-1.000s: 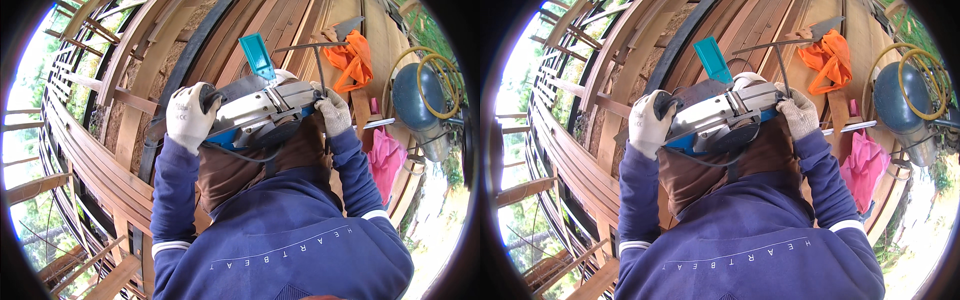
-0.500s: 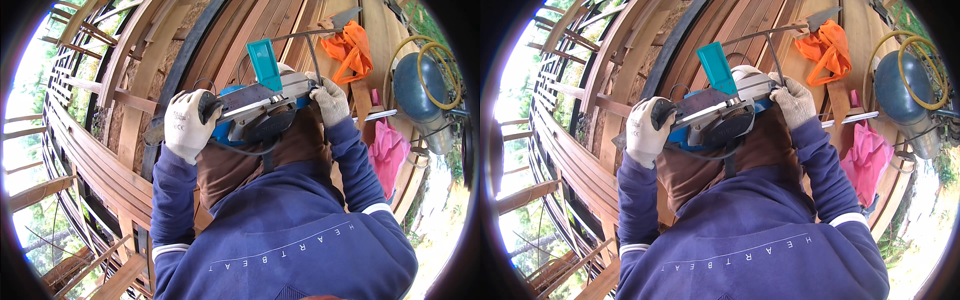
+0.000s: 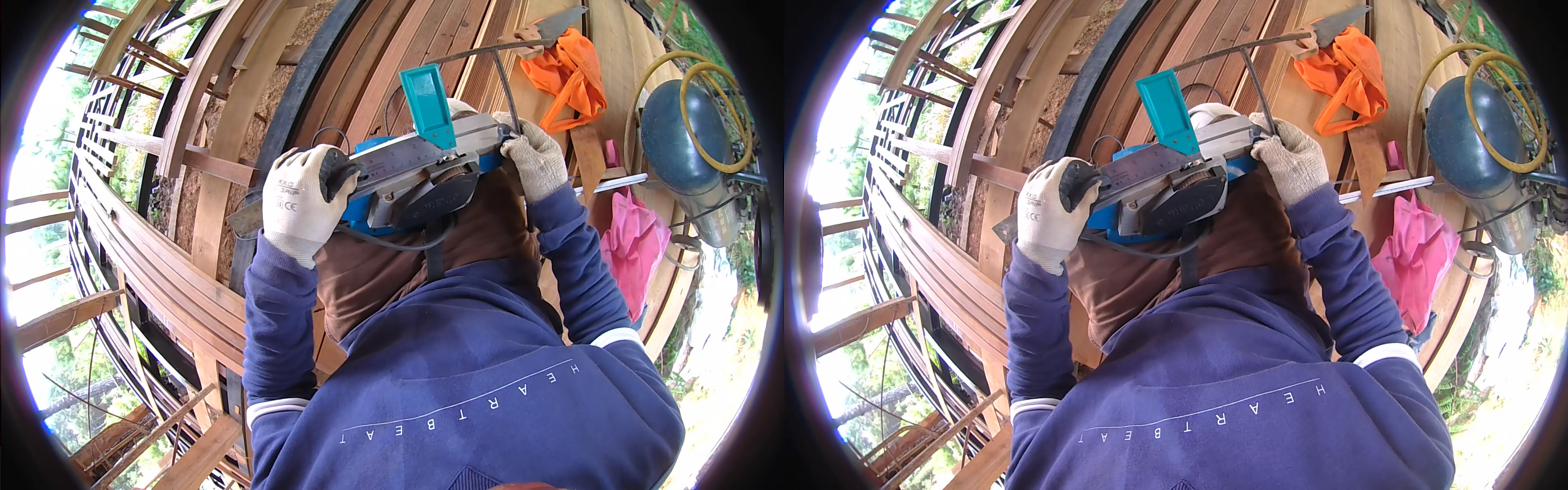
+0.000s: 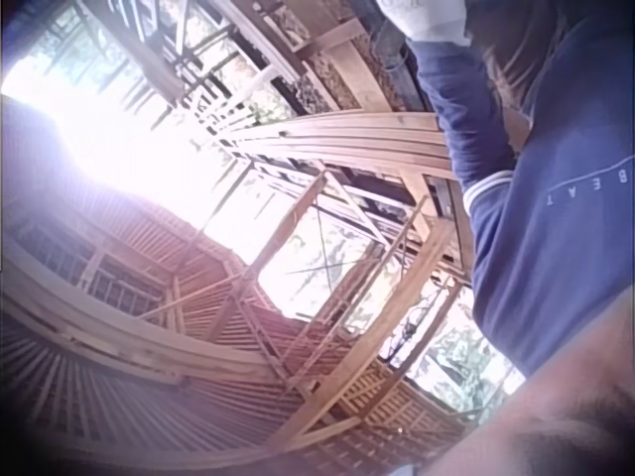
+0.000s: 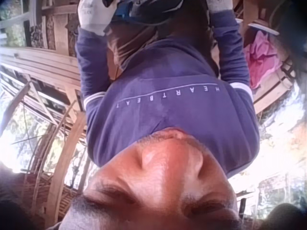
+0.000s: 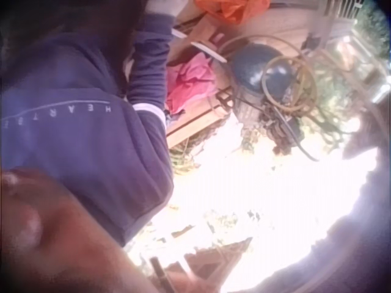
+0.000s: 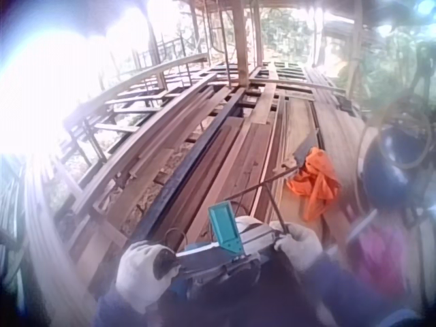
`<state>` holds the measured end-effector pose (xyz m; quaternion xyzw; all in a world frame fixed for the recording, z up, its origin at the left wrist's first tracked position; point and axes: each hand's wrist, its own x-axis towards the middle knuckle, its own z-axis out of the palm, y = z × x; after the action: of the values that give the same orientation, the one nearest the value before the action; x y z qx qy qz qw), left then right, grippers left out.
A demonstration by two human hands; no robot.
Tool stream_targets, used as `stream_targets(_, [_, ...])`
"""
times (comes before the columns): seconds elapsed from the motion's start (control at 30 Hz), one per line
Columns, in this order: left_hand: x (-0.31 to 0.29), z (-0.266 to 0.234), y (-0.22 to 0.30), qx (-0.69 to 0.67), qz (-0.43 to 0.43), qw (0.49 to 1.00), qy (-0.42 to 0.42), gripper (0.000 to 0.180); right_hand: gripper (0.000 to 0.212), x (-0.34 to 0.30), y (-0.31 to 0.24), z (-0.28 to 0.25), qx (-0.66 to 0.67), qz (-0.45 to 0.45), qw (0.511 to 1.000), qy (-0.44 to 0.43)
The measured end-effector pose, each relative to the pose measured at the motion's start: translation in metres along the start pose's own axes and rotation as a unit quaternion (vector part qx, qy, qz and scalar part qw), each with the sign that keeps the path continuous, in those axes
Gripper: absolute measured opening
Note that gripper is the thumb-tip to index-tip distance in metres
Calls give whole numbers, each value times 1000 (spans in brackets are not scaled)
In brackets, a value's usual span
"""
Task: The person uses a ruler to check the blades of an electric planer while it is held in their lap, then uses a screwdriver to tighten components on the base of the tool.
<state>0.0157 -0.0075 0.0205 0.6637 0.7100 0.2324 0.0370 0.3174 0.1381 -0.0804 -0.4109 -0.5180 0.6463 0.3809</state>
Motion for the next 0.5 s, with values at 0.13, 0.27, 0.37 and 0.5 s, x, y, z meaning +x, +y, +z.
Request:
stream_targets(0.13, [0, -1, 0, 5, -1, 1000, -8, 20, 38, 2, 4, -1, 10, -7, 1000, -6])
stream_targets(0.27, [0, 1, -1, 5, 3, 1000, -5, 19, 38, 2, 3, 1, 16, -16, 1000, -1])
stream_targets(0.37, [0, 3, -2, 4, 3, 1000, -2, 19, 38, 1, 2, 2, 12, -10, 1000, 4])
stream_targets(0.5, [-1, 4, -3, 8, 3, 1000, 3, 19, 39, -1, -1, -2, 4, 18, 1000, -6])
